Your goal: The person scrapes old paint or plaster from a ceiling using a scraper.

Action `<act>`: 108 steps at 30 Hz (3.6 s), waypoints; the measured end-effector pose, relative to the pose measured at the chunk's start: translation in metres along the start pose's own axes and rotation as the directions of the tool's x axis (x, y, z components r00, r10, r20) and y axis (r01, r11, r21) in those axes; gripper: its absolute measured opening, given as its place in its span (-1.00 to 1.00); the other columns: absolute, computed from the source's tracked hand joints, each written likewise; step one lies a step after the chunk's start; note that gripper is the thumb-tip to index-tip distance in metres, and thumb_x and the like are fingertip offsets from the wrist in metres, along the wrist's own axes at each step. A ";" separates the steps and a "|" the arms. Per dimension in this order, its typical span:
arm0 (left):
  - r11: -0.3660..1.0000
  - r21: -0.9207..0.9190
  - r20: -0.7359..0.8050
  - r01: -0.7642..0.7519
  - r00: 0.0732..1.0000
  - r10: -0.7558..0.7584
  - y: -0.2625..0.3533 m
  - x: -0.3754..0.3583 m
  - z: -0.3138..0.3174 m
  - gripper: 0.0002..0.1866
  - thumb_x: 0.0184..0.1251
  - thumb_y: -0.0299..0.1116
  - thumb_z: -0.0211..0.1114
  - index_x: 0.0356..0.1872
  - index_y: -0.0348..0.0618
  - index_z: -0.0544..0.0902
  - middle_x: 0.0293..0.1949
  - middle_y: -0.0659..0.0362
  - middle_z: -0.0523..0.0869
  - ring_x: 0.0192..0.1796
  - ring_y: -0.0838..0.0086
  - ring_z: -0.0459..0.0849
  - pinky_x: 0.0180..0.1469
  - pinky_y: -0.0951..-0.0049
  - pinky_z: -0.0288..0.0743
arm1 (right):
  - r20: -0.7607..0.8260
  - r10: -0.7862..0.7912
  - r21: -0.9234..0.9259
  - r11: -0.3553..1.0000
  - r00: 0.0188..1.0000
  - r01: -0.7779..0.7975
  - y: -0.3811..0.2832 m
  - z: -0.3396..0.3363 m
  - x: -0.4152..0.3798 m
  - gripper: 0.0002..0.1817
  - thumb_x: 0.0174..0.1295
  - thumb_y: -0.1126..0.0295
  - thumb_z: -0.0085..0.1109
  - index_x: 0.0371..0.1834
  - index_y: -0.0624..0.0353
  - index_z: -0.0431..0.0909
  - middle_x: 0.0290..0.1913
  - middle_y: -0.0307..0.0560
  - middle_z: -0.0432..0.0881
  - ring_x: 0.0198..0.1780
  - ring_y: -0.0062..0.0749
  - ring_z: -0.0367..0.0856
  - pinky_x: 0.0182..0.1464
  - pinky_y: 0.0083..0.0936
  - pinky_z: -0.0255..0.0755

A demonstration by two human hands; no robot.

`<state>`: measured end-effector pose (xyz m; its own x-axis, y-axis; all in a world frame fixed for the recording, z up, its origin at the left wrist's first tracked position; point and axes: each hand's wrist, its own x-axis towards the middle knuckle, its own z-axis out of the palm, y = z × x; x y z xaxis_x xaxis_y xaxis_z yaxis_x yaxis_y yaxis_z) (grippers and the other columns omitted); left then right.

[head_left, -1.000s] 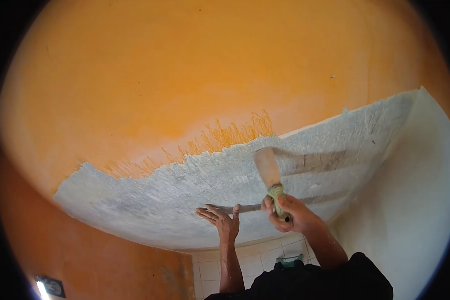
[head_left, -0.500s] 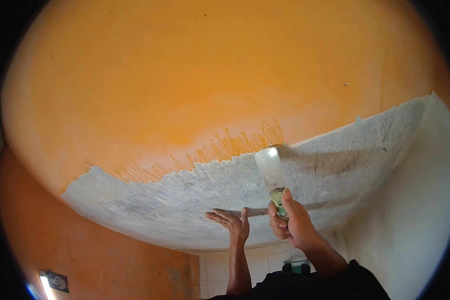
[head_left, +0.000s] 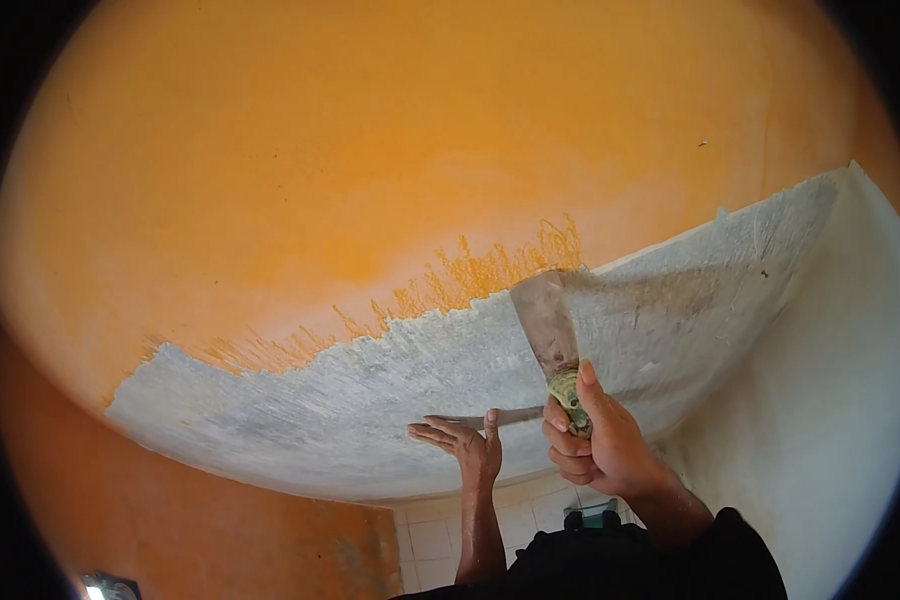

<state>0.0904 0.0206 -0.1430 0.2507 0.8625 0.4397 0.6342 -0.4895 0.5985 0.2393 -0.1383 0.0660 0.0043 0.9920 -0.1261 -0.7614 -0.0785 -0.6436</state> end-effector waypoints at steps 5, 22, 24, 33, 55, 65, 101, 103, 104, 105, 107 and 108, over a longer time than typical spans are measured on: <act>0.999 0.003 0.013 0.052 0.999 -0.052 -0.001 0.002 0.004 0.19 0.32 0.14 0.14 0.31 -0.45 -0.62 0.30 -0.43 -0.73 0.36 -0.28 -0.78 0.30 -0.34 -0.67 | -0.054 -0.034 -0.064 0.997 0.998 0.030 0.005 -0.015 0.002 -0.37 0.36 -0.30 -0.41 -0.44 0.06 0.29 -0.70 -0.43 0.10 -0.76 -0.75 -0.08 -0.74 -0.70 -0.19; 1.000 -0.009 0.032 0.024 0.999 -0.023 -0.003 -0.004 -0.002 0.21 0.30 0.15 0.17 0.32 -0.35 -0.66 0.27 -0.48 -0.73 0.33 -0.37 -0.79 0.25 -0.44 -0.63 | -0.053 -0.026 -0.038 0.999 0.998 0.024 0.009 0.001 -0.002 -0.38 0.35 -0.31 -0.41 -0.45 0.04 0.28 -0.69 -0.43 0.09 -0.76 -0.73 -0.06 -0.72 -0.68 -0.18; 0.999 -0.022 0.019 0.037 0.999 -0.036 0.001 -0.001 -0.003 0.21 0.30 0.16 0.16 0.32 -0.34 -0.66 0.28 -0.47 -0.74 0.33 -0.37 -0.79 0.25 -0.44 -0.63 | -0.048 -0.031 -0.023 0.999 0.998 0.030 0.007 0.009 -0.004 -0.38 0.36 -0.31 -0.41 -0.45 0.04 0.28 -0.69 -0.44 0.08 -0.75 -0.73 -0.06 -0.72 -0.68 -0.17; 1.000 -0.009 0.002 0.021 1.000 -0.021 0.005 -0.001 -0.003 0.24 0.26 0.21 0.18 0.32 -0.32 -0.67 0.28 -0.46 -0.74 0.33 -0.38 -0.79 0.24 -0.46 -0.61 | -0.082 -0.013 -0.052 0.999 0.997 0.008 0.013 0.002 -0.004 -0.37 0.32 -0.35 -0.41 -0.47 0.01 0.24 -0.70 -0.41 0.06 -0.76 -0.73 -0.11 -0.73 -0.67 -0.24; 0.998 -0.042 0.044 0.054 0.998 -0.052 0.004 -0.007 -0.006 0.24 0.27 0.19 0.17 0.31 -0.44 -0.63 0.26 -0.49 -0.74 0.31 -0.40 -0.81 0.25 -0.43 -0.62 | -0.066 -0.046 -0.060 0.997 0.997 0.042 0.014 0.022 0.002 -0.37 0.31 -0.36 -0.43 -0.46 0.00 0.23 -0.70 -0.40 0.05 -0.75 -0.72 -0.10 -0.72 -0.66 -0.22; 1.000 0.019 -0.027 -0.013 1.000 0.014 0.001 -0.002 0.003 0.33 0.17 0.24 0.25 0.29 -0.41 -0.68 0.23 -0.54 -0.76 0.29 -0.44 -0.81 0.19 -0.52 -0.65 | -0.107 -0.041 -0.131 0.991 0.993 0.026 0.018 0.001 0.002 -0.35 0.30 -0.37 -0.43 -0.46 0.02 0.24 -0.71 -0.40 0.06 -0.76 -0.73 -0.11 -0.73 -0.67 -0.21; 0.994 0.053 -0.129 -0.100 0.986 0.106 -0.008 0.002 0.012 0.39 0.07 0.27 0.32 0.32 -0.37 -0.65 0.24 -0.56 -0.72 0.29 -0.50 -0.76 0.18 -0.55 -0.60 | -0.039 -0.014 -0.123 0.992 0.999 0.009 0.031 0.028 0.024 -0.36 0.33 -0.34 -0.44 -0.47 0.04 0.25 -0.69 -0.39 0.11 -0.75 -0.72 -0.05 -0.72 -0.68 -0.17; 0.992 0.071 -0.139 -0.103 0.984 0.112 -0.007 0.004 0.012 0.37 0.10 0.21 0.34 0.32 -0.37 -0.64 0.25 -0.56 -0.71 0.30 -0.51 -0.74 0.19 -0.54 -0.60 | -0.065 -0.039 -0.153 0.988 0.997 0.028 0.041 0.023 0.024 -0.35 0.33 -0.35 -0.43 -0.47 0.04 0.25 -0.70 -0.39 0.11 -0.76 -0.72 -0.05 -0.73 -0.68 -0.18; 0.993 0.053 -0.131 -0.102 0.985 0.109 -0.008 0.007 0.012 0.36 0.10 0.20 0.34 0.32 -0.38 -0.63 0.25 -0.57 -0.70 0.30 -0.52 -0.73 0.19 -0.53 -0.60 | -0.055 -0.042 -0.154 0.988 0.998 0.033 0.040 0.023 0.026 -0.36 0.33 -0.34 -0.43 -0.47 0.04 0.25 -0.70 -0.39 0.11 -0.76 -0.72 -0.05 -0.73 -0.68 -0.19; 0.995 0.035 -0.120 -0.093 0.988 0.097 -0.011 0.005 0.013 0.35 0.11 0.19 0.34 0.33 -0.39 -0.62 0.25 -0.57 -0.70 0.30 -0.52 -0.73 0.20 -0.53 -0.60 | -0.048 -0.038 -0.156 0.987 0.998 0.030 0.039 0.023 0.028 -0.36 0.33 -0.34 -0.43 -0.47 0.04 0.25 -0.70 -0.39 0.11 -0.76 -0.72 -0.05 -0.73 -0.68 -0.19; 0.996 0.003 -0.103 -0.085 0.991 0.085 -0.014 -0.002 0.013 0.34 0.12 0.18 0.34 0.33 -0.41 -0.61 0.25 -0.58 -0.69 0.30 -0.52 -0.73 0.20 -0.52 -0.60 | -0.046 -0.039 -0.149 0.988 0.998 0.032 0.040 0.027 0.027 -0.37 0.34 -0.33 -0.42 -0.46 0.03 0.25 -0.70 -0.39 0.11 -0.76 -0.72 -0.06 -0.74 -0.67 -0.20; 0.995 -0.008 -0.101 -0.095 0.990 0.094 -0.015 -0.001 0.013 0.33 0.13 0.17 0.33 0.32 -0.43 -0.60 0.24 -0.59 -0.68 0.30 -0.52 -0.73 0.20 -0.52 -0.60 | -0.045 -0.053 -0.139 0.989 0.998 0.046 0.041 0.032 0.026 -0.37 0.34 -0.33 -0.42 -0.46 0.03 0.25 -0.70 -0.39 0.11 -0.76 -0.72 -0.06 -0.74 -0.67 -0.20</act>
<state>0.0905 0.0289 -0.1612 0.2338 0.7955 0.5591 0.6019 -0.5700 0.5594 0.1872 -0.1129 0.0602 0.0741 0.9893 -0.1258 -0.6629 -0.0454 -0.7474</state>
